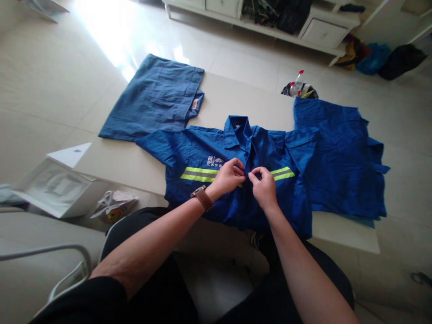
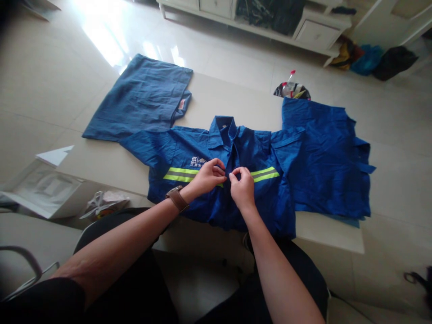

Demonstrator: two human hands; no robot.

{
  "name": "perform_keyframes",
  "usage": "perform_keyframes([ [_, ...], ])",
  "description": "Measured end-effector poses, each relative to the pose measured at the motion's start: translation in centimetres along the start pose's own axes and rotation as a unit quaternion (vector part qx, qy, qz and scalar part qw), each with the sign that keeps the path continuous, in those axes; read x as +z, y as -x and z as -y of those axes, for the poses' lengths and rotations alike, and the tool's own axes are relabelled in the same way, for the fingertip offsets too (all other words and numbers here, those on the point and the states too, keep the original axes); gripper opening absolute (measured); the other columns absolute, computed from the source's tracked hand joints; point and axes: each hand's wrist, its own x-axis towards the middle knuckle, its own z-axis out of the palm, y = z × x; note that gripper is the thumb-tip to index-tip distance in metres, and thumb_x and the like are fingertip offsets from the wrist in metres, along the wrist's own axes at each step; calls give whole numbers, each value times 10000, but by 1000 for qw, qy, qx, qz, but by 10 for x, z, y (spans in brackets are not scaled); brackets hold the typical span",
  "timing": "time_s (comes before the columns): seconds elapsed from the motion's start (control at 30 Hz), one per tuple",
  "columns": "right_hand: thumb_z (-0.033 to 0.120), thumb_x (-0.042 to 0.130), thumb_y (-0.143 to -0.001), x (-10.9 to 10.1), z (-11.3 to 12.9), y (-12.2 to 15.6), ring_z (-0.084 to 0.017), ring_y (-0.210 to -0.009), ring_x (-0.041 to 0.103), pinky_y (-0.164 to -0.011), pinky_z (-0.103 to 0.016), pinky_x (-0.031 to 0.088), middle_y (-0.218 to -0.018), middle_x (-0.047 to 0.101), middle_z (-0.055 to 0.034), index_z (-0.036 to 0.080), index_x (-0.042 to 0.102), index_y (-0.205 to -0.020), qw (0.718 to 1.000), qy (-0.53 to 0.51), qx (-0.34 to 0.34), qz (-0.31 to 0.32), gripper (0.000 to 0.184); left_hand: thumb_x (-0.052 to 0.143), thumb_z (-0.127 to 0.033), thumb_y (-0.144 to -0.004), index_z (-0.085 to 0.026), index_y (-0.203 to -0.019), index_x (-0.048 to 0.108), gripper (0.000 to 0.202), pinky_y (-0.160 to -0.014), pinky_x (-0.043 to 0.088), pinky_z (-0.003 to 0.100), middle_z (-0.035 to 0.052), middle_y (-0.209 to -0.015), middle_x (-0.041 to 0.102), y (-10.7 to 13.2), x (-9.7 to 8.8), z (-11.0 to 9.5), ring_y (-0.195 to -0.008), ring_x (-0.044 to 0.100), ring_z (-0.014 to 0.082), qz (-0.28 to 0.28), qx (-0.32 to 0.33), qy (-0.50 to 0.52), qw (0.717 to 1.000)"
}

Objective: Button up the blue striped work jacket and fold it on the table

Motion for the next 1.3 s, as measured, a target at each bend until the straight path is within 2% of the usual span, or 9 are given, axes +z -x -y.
perform_keyframes([
  [0.17,394,638,-781,-1,-6,-4,-210,-733,573,-731,-345,452,-751,652,-25,206,641,-773,997,-31,60,24,189,683,-42,-641,-187,-912,535,341,-498,372,158,-58,-661,625,1,-1,-2,-537,550,69,29,4,20,999],
  [0.37,523,677,-827,-5,-1,-5,-242,-873,634,-839,-378,497,-905,718,-75,187,707,-893,1000,-4,13,-24,344,706,-20,-613,-169,-843,562,309,-534,431,164,-43,-633,639,7,-2,-1,-570,607,88,137,-14,-1,990],
  [0.57,372,645,-819,-3,-7,-6,-275,-861,682,-842,-412,533,-952,772,-130,177,752,-908,996,48,-20,-67,240,753,-62,-637,-151,-830,633,244,-584,506,204,-4,-674,694,12,-2,3,-619,673,125,223,-25,-62,973],
  [0.63,353,630,-813,-1,-10,-6,-271,-802,680,-793,-408,537,-924,775,-134,165,762,-908,996,50,-7,-72,250,745,-107,-696,-153,-823,643,170,-554,492,205,1,-652,690,10,-3,0,-603,683,140,199,-29,-89,976],
  [0.73,356,640,-804,0,-8,-5,-262,-764,673,-762,-401,535,-902,774,-128,152,769,-937,997,44,-2,-65,276,716,-169,-787,-164,-851,636,103,-509,459,204,-2,-686,678,4,-6,-6,-551,673,137,76,-18,-96,992],
  [0.83,353,643,-804,0,-3,-2,-255,-748,666,-753,-393,536,-880,770,-114,159,768,-943,998,39,-10,-58,269,718,-190,-816,-177,-1001,662,194,-491,436,214,-4,-796,684,-2,-7,-8,-490,622,110,-26,6,-110,994],
  [0.97,329,641,-805,-1,4,2,-249,-724,658,-740,-388,531,-867,765,-110,167,767,-925,997,52,-26,-49,238,695,-186,-853,-222,-1140,737,293,-606,470,237,4,-777,682,-8,-4,-3,-571,608,137,-60,60,-182,980],
  [1.1,304,632,-813,-2,6,5,-244,-722,651,-717,-374,513,-875,758,-113,172,761,-904,995,75,-46,-38,205,756,-184,-811,-238,-931,802,139,-758,486,270,47,-800,700,-13,2,4,-748,647,196,-106,101,-254,956],
  [1.3,289,623,-828,-5,4,6,-226,-726,635,-712,-353,495,-903,750,-110,158,750,-931,995,79,-53,-31,210,703,-124,-823,-226,-920,760,151,-709,495,265,23,-839,753,-15,5,5,-719,667,168,-84,89,-278,953],
])
